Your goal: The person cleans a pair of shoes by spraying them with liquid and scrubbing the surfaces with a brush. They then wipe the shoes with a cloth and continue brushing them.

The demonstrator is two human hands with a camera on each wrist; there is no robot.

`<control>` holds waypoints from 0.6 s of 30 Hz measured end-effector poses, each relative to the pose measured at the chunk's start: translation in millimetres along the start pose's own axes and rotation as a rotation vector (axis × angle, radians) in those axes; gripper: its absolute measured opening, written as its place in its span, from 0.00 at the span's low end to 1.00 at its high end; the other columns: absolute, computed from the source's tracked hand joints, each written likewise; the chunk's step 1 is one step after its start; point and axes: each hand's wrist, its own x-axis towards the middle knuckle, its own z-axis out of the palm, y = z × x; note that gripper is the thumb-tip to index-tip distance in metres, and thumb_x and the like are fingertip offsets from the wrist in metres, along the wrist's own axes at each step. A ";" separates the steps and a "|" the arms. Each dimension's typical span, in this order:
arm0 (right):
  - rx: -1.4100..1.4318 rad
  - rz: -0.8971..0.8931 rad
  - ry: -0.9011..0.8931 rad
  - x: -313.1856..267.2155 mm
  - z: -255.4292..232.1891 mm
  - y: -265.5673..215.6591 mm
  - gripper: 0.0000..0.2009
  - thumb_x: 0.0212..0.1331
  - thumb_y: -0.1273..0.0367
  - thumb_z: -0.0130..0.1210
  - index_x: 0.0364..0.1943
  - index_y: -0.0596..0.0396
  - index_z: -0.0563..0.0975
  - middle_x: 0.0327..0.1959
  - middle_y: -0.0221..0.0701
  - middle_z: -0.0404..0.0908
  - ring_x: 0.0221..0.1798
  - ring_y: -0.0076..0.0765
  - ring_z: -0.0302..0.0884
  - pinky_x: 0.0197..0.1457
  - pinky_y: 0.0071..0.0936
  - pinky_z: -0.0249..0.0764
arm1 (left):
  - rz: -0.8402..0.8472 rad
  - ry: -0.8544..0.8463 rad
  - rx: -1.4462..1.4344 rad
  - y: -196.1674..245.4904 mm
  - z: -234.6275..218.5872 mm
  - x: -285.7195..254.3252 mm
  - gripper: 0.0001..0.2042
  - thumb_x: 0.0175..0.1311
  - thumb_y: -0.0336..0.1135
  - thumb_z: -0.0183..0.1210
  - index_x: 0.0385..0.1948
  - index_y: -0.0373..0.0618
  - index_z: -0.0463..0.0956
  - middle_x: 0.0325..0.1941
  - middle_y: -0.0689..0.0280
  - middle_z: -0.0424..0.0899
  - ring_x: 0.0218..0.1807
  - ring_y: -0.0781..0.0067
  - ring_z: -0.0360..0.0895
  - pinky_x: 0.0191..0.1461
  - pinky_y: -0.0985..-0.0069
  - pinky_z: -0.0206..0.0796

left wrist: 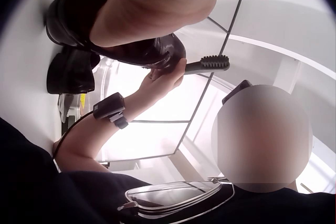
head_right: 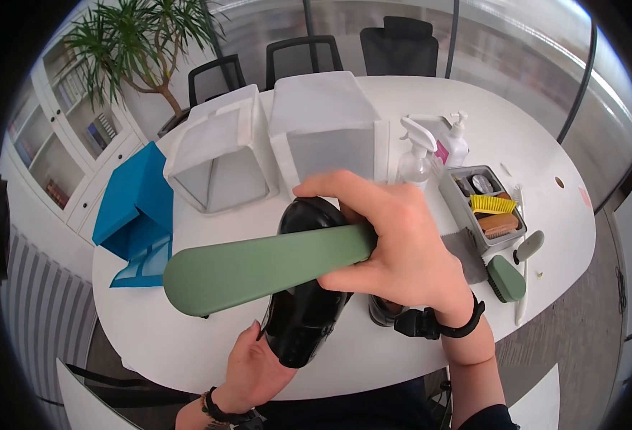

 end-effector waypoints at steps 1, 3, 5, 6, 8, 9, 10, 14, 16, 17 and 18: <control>-0.005 0.002 0.000 -0.2 -0.1 0.0 0.30 0.34 0.68 0.68 0.51 0.54 0.80 0.14 0.27 0.62 0.18 0.31 0.60 0.27 0.27 0.61 | 0.004 -0.002 0.000 0.4 -0.2 0.0 0.31 0.76 0.47 0.45 0.75 0.39 0.54 0.80 0.57 0.60 0.81 0.62 0.56 0.84 0.61 0.42; -0.007 0.003 -0.003 -1.0 0.6 0.8 0.30 0.34 0.68 0.67 0.51 0.54 0.80 0.14 0.27 0.61 0.18 0.31 0.60 0.27 0.27 0.60 | -0.017 -0.008 0.002 0.9 -1.7 -1.2 0.30 0.76 0.46 0.45 0.75 0.40 0.55 0.79 0.57 0.61 0.80 0.62 0.58 0.83 0.60 0.44; 0.020 0.016 0.004 -1.3 1.7 2.4 0.30 0.34 0.68 0.67 0.51 0.53 0.80 0.14 0.27 0.60 0.18 0.31 0.58 0.26 0.27 0.58 | -0.018 -0.004 -0.005 1.4 -2.7 -1.3 0.30 0.76 0.46 0.45 0.74 0.40 0.56 0.79 0.57 0.62 0.80 0.62 0.58 0.83 0.60 0.44; 0.022 0.014 0.003 -1.4 2.1 2.5 0.30 0.34 0.68 0.67 0.51 0.53 0.80 0.14 0.27 0.60 0.18 0.31 0.58 0.26 0.27 0.58 | -0.023 -0.002 -0.013 1.5 -3.0 -1.5 0.30 0.76 0.46 0.46 0.74 0.40 0.56 0.79 0.57 0.62 0.80 0.62 0.58 0.83 0.61 0.44; 0.017 -0.002 0.011 -0.8 2.1 2.7 0.30 0.34 0.68 0.67 0.51 0.54 0.80 0.14 0.26 0.59 0.18 0.30 0.57 0.26 0.27 0.57 | -0.019 -0.005 -0.005 1.7 -2.7 -1.0 0.30 0.76 0.45 0.46 0.74 0.40 0.56 0.79 0.58 0.62 0.80 0.62 0.58 0.83 0.61 0.45; 0.017 -0.005 0.010 -0.8 1.9 2.8 0.30 0.34 0.68 0.67 0.51 0.54 0.80 0.14 0.26 0.59 0.18 0.30 0.57 0.26 0.27 0.57 | -0.017 -0.008 0.002 1.9 -2.5 -0.6 0.30 0.76 0.45 0.47 0.74 0.40 0.56 0.78 0.58 0.63 0.79 0.62 0.58 0.83 0.61 0.45; 0.007 -0.002 0.007 -1.2 1.7 2.9 0.30 0.34 0.68 0.68 0.51 0.54 0.80 0.14 0.26 0.59 0.18 0.30 0.57 0.26 0.27 0.57 | -0.016 -0.008 0.001 2.0 -2.4 -0.6 0.30 0.76 0.45 0.47 0.74 0.40 0.56 0.78 0.58 0.63 0.79 0.62 0.58 0.83 0.61 0.45; 0.004 0.011 -0.006 -1.7 0.5 3.2 0.30 0.34 0.68 0.68 0.52 0.54 0.80 0.14 0.26 0.59 0.18 0.29 0.58 0.26 0.27 0.58 | -0.014 -0.006 -0.002 1.7 -2.8 -0.4 0.30 0.76 0.44 0.47 0.74 0.39 0.55 0.78 0.57 0.64 0.79 0.63 0.59 0.83 0.61 0.45; 0.009 0.005 -0.002 -1.4 1.1 2.7 0.30 0.34 0.68 0.68 0.52 0.54 0.80 0.14 0.26 0.59 0.18 0.29 0.58 0.26 0.27 0.58 | -0.010 -0.003 0.001 1.6 -3.4 -0.2 0.30 0.75 0.44 0.47 0.74 0.39 0.55 0.78 0.57 0.64 0.79 0.63 0.59 0.83 0.61 0.45; 0.015 -0.001 0.002 -1.5 1.3 2.5 0.30 0.34 0.68 0.68 0.52 0.54 0.80 0.14 0.26 0.59 0.18 0.29 0.59 0.26 0.27 0.58 | -0.006 -0.007 -0.002 1.5 -3.8 -0.5 0.30 0.75 0.44 0.47 0.74 0.39 0.55 0.78 0.57 0.64 0.79 0.62 0.59 0.83 0.61 0.45; 0.014 -0.001 0.003 -1.6 1.4 2.5 0.30 0.34 0.68 0.68 0.52 0.54 0.80 0.14 0.26 0.59 0.18 0.29 0.59 0.26 0.27 0.58 | -0.001 -0.010 -0.005 1.4 -4.0 -0.7 0.30 0.75 0.44 0.47 0.74 0.39 0.55 0.78 0.57 0.64 0.79 0.62 0.59 0.83 0.61 0.45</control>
